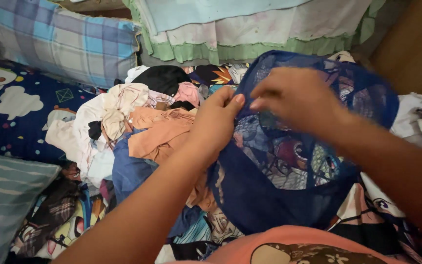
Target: Sorting laundry on a bed and placing items into a mesh basket.
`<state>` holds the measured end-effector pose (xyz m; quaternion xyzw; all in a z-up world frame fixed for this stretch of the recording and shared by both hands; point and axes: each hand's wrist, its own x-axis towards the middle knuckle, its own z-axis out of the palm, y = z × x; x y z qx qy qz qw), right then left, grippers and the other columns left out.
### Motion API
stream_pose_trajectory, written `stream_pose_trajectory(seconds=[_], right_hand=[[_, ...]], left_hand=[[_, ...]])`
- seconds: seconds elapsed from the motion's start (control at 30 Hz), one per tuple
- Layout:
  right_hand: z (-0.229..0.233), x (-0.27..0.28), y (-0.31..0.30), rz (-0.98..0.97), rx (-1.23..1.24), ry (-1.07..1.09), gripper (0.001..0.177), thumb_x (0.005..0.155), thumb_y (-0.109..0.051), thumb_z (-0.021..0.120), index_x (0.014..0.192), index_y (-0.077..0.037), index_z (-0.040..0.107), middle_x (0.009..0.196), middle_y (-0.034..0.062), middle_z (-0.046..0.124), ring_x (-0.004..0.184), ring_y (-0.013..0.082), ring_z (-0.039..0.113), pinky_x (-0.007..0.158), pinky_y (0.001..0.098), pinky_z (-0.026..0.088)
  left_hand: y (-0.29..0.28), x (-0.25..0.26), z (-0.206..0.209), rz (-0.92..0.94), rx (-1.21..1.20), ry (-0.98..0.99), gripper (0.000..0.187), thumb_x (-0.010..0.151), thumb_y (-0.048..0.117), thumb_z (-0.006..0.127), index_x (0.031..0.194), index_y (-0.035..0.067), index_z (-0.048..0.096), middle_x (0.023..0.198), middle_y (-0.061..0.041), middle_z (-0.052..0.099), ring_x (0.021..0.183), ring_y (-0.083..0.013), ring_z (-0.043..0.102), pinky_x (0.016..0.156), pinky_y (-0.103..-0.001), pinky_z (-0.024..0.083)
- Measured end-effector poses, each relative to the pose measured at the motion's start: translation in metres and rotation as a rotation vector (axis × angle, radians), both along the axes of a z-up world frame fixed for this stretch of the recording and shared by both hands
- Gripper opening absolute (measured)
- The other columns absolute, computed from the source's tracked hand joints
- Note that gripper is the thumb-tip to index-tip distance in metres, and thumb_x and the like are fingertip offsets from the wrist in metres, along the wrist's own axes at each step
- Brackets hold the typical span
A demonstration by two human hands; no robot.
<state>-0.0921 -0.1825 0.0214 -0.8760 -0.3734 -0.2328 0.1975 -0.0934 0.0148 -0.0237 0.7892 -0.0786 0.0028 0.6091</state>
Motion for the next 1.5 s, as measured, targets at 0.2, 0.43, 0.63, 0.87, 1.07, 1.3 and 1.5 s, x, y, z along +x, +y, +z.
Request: stream_pose_trajectory(seconds=[0.2,0.43,0.63,0.87,1.07,1.3,1.5], right_hand=[[0.006,0.01,-0.027,-0.031,-0.015,0.121,0.016,0.089,-0.021,0.075,0.104,-0.019,0.079,0.09,0.0033,0.07,0.083,0.0257,0.069,0.069,0.0389,0.053],[0.042,0.002,-0.026,0.023,-0.102,-0.175,0.013,0.084,-0.011,0.08,0.096,-0.014,0.075,0.089,0.0044,0.06,0.096,0.0299,0.062,0.077,0.0416,0.049],[0.069,0.004,-0.027,0.137,-0.271,-0.124,0.015,0.076,-0.008,0.078,0.09,-0.013,0.074,0.089,0.0022,0.061,0.092,0.0284,0.057,0.078,0.0399,0.048],[0.077,0.0,-0.03,0.175,-0.273,-0.172,0.013,0.079,-0.006,0.076,0.09,-0.013,0.072,0.093,-0.0002,0.063,0.096,0.0271,0.056,0.083,0.0389,0.047],[0.076,-0.003,-0.033,0.181,-0.273,-0.1,0.014,0.076,-0.004,0.076,0.087,-0.009,0.069,0.085,0.0036,0.057,0.089,0.0283,0.052,0.078,0.0394,0.045],[0.079,-0.005,-0.036,0.196,-0.269,-0.05,0.015,0.075,-0.004,0.075,0.088,-0.008,0.069,0.082,0.0032,0.056,0.086,0.0279,0.051,0.075,0.039,0.045],[0.081,0.001,-0.039,0.148,-0.324,-0.052,0.014,0.074,-0.01,0.08,0.085,-0.01,0.071,0.08,0.0021,0.058,0.082,0.0277,0.051,0.074,0.0401,0.044]], left_hand=[[-0.003,0.002,-0.003,-0.046,-0.244,-0.016,0.021,0.098,0.024,0.061,0.101,0.006,0.07,0.081,0.006,0.069,0.074,-0.0052,0.058,0.069,-0.025,0.048],[-0.011,-0.007,0.011,-0.146,-0.356,0.089,0.02,0.099,0.023,0.064,0.096,0.005,0.071,0.082,0.005,0.067,0.074,-0.0052,0.055,0.068,-0.024,0.046],[-0.016,-0.007,0.022,-0.213,-0.337,0.049,0.023,0.1,0.023,0.067,0.089,0.003,0.068,0.077,0.005,0.058,0.07,-0.0065,0.048,0.063,-0.026,0.04],[-0.019,-0.006,0.042,-0.216,-0.33,0.113,0.024,0.097,0.025,0.067,0.086,0.004,0.068,0.072,0.005,0.059,0.063,-0.0069,0.048,0.057,-0.027,0.041],[-0.026,-0.002,0.046,-0.233,-0.278,0.114,0.022,0.094,0.024,0.068,0.084,0.004,0.069,0.068,0.005,0.057,0.06,-0.0077,0.046,0.054,-0.029,0.039],[-0.035,0.006,0.043,-0.265,-0.337,0.125,0.019,0.092,0.018,0.074,0.082,0.003,0.069,0.069,0.006,0.057,0.061,-0.0066,0.044,0.055,-0.027,0.036],[-0.037,0.01,0.045,-0.326,-0.362,0.204,0.018,0.092,0.019,0.072,0.084,0.003,0.071,0.07,0.004,0.062,0.06,-0.0071,0.05,0.054,-0.027,0.042]])
